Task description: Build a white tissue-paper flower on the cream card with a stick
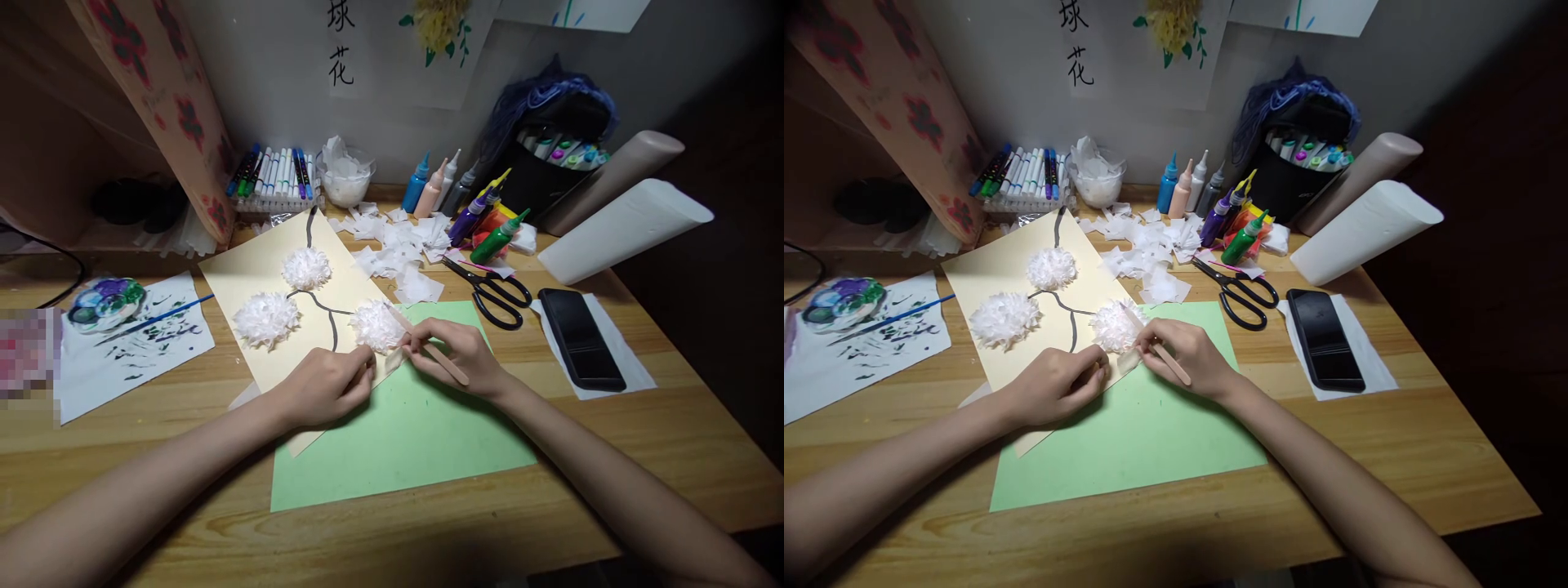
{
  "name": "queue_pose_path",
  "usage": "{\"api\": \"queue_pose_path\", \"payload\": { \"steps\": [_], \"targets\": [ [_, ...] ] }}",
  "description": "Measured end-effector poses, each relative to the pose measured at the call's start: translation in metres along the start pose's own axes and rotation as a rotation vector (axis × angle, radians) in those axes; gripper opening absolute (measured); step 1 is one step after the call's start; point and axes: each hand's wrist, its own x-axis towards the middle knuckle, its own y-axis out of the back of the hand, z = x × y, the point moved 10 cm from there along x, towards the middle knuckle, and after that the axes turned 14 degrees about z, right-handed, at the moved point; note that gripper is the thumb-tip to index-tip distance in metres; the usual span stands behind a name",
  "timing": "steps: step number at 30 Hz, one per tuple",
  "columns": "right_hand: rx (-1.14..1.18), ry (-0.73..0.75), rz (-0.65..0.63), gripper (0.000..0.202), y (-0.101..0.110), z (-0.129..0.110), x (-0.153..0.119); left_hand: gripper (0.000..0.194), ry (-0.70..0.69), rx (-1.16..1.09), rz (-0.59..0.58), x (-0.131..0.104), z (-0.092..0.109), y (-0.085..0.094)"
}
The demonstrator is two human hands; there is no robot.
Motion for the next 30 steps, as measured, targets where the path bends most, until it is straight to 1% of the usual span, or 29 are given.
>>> {"api": "queue_pose_path", "payload": {
  "steps": [3, 6, 8, 9, 10, 11, 13, 15, 18, 23, 30],
  "targets": [
    [-0.106, 0.137, 0.058, 0.011, -0.003, -0.006, -0.003, 0.011, -0.007, 0.005, 0.005, 0.000, 0.000, 0.000],
    [-0.155, 0.202, 0.115, 0.012, -0.001, -0.013, -0.004, 0.010, -0.013, 0.002, 0.007, 0.000, 0.001, 0.000],
    [-0.160, 0.230, 0.164, 0.009, 0.007, -0.020, -0.004, 0.010, -0.010, 0.003, 0.005, 0.000, 0.001, 0.000],
    [-0.138, 0.247, 0.196, 0.005, 0.012, -0.025, -0.005, 0.010, -0.007, 0.004, 0.003, 0.000, 0.000, 0.000],
    [-0.095, 0.270, 0.224, 0.008, 0.018, -0.030, -0.007, 0.010, -0.006, 0.002, 0.000, 0.001, 0.000, 0.000],
    [-0.039, 0.295, 0.243, 0.019, 0.023, -0.035, -0.009, 0.010, -0.005, 0.000, -0.002, 0.001, 0.000, 0.000],
    [0.050, 0.343, 0.222, 0.039, 0.027, -0.044, -0.014, 0.008, -0.004, -0.006, -0.004, 0.001, 0.001, 0.000],
    [0.053, 0.378, 0.140, 0.046, 0.020, -0.049, -0.019, 0.008, -0.003, -0.007, -0.002, 0.001, 0.001, 0.000],
    [-0.013, 0.408, 0.063, 0.046, 0.008, -0.047, -0.024, 0.008, 0.000, -0.010, 0.003, 0.001, 0.001, 0.001],
    [-0.051, 0.401, 0.051, 0.042, -0.001, -0.039, -0.025, 0.007, -0.006, -0.019, 0.008, 0.002, 0.002, 0.001],
    [-0.030, 0.398, 0.060, 0.037, -0.003, -0.037, -0.022, 0.009, -0.005, -0.015, 0.004, 0.001, 0.001, 0.002]
  ]
}}
